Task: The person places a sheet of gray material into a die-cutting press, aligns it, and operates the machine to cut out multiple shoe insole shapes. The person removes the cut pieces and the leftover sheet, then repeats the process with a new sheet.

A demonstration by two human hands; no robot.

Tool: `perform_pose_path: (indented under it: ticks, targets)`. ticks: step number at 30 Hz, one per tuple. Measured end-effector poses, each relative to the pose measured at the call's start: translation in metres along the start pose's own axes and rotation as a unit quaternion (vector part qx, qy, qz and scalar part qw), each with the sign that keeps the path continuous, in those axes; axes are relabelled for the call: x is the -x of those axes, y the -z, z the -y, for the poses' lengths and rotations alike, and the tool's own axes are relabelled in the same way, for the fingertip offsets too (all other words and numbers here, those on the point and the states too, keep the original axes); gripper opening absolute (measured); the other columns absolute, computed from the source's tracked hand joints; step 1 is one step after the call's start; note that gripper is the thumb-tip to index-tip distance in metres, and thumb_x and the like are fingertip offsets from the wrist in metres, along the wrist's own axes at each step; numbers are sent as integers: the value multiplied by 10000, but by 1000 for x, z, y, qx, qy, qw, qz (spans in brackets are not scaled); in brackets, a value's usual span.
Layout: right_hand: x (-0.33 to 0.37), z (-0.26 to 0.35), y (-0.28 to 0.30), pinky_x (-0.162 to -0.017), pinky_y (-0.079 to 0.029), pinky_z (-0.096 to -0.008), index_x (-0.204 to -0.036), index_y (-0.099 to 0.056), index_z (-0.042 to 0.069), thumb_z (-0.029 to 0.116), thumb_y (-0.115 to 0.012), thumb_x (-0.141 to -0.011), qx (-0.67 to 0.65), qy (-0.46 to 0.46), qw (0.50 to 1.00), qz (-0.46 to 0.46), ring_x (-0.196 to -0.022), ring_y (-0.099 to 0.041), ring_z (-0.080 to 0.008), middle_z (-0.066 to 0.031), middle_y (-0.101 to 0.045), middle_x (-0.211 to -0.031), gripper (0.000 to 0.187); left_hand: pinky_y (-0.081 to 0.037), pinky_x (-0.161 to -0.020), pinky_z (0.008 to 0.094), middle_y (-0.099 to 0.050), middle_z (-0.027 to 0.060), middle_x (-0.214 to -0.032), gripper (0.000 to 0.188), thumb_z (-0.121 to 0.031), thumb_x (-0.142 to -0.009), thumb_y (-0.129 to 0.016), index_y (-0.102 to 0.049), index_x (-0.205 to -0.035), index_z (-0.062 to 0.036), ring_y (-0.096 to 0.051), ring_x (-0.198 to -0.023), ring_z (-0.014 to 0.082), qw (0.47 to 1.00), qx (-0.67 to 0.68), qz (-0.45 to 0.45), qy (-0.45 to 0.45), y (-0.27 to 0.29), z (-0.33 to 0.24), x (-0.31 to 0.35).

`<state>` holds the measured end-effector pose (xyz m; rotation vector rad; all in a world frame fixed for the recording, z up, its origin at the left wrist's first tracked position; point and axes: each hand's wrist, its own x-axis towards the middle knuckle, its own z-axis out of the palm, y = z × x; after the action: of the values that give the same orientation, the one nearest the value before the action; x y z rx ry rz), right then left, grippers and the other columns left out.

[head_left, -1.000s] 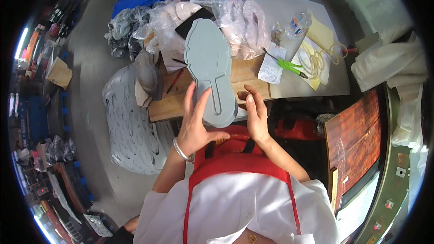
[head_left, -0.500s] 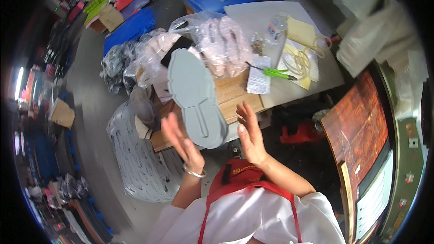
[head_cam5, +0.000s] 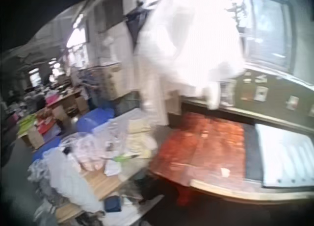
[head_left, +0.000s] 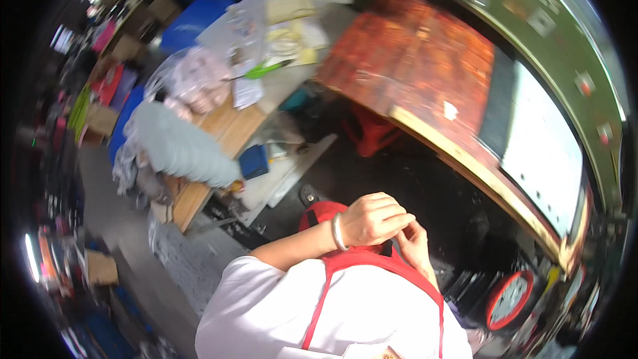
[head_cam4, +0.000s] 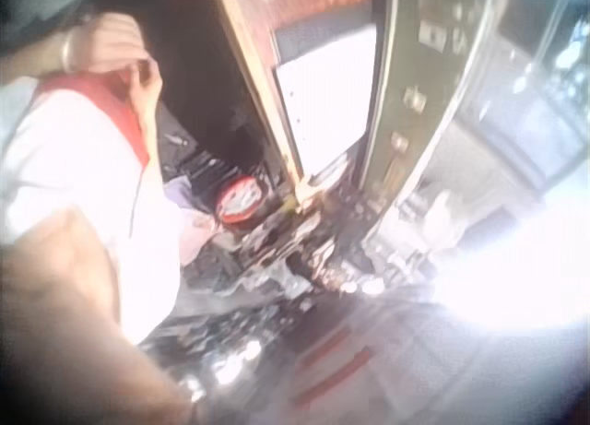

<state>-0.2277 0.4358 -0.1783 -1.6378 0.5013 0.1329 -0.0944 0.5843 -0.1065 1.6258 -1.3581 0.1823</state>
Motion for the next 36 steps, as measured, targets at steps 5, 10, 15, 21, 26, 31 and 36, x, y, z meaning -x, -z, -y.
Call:
perform_pose_path:
  ticks: [5, 10, 15, 21, 26, 31, 36]
  targets:
    - [67, -23, 74, -757, -505, -251, -1143, -557, -8, 41, -600, -884, -66, 1, 986, -155, -869, -618, -117, -74, -658, -944, 266, -532, -701, 334, -651, 96, -820, 275, -97, -689, -702, -655, -949, -18, -643, -748, 243, 986, 65, 111, -106, -106, -31, -69]
    - [105, -50, 130, -801, -502, -255, -1233, -514, 4, 94, -627, -886, -141, -16, 942, -303, -897, -625, -110, -70, -673, -934, 376, -524, -689, 322, -660, 90, -867, 236, -50, -765, -676, -651, -999, -45, -642, -769, 244, 960, 85, 247, -97, -171, -32, -124]
    - [123, -69, 197, -788, -507, -251, -1228, -517, 4, 119, -635, -884, -182, -7, 887, -424, -865, -629, -107, -71, -677, -913, 381, -455, -888, 413, -592, 190, -1088, 300, -45, -783, -644, -607, -1079, -10, -562, -1018, 361, 986, 12, 163, -38, -248, 10, -197]
    - [100, -49, 344, -743, -528, -270, -1153, -574, 15, 151, -661, -861, -100, 33, 821, -560, -843, -647, -128, -97, -677, -919, 333, -407, -962, 459, -468, 244, -1274, 499, -155, -785, -691, -529, -1241, -33, -449, -1163, 407, 946, -244, 186, 109, -305, 93, -285]
    - [62, -40, 467, -834, -502, -353, -1096, -600, 19, 211, -711, -760, 196, -11, 734, -650, -969, -620, -295, -166, -627, -1051, 402, -429, -935, 448, -479, 196, -1268, 497, -175, -776, -704, -543, -1228, -43, -453, -1148, 374, 898, -287, 243, 229, -310, 113, -305]
    - [46, -107, 569, -919, -444, -377, -1121, -565, -10, 184, -691, -745, 276, 16, 670, -689, -1050, -559, -331, -195, -584, -1113, 442, -442, -945, 439, -532, 197, -1225, 518, -217, -760, -724, -544, -1213, -42, -486, -1168, 368, 885, -318, 213, 264, -305, 110, -319]
    - [29, -162, 652, -760, -483, -360, -1136, -548, -35, 154, -659, -854, 73, 48, 793, -602, -854, -569, -228, -142, -610, -959, 357, -524, -771, 457, -556, 167, -1088, 498, -304, -807, -671, -506, -1237, -116, -599, -980, 348, 853, -281, 210, 388, -313, 115, -315]
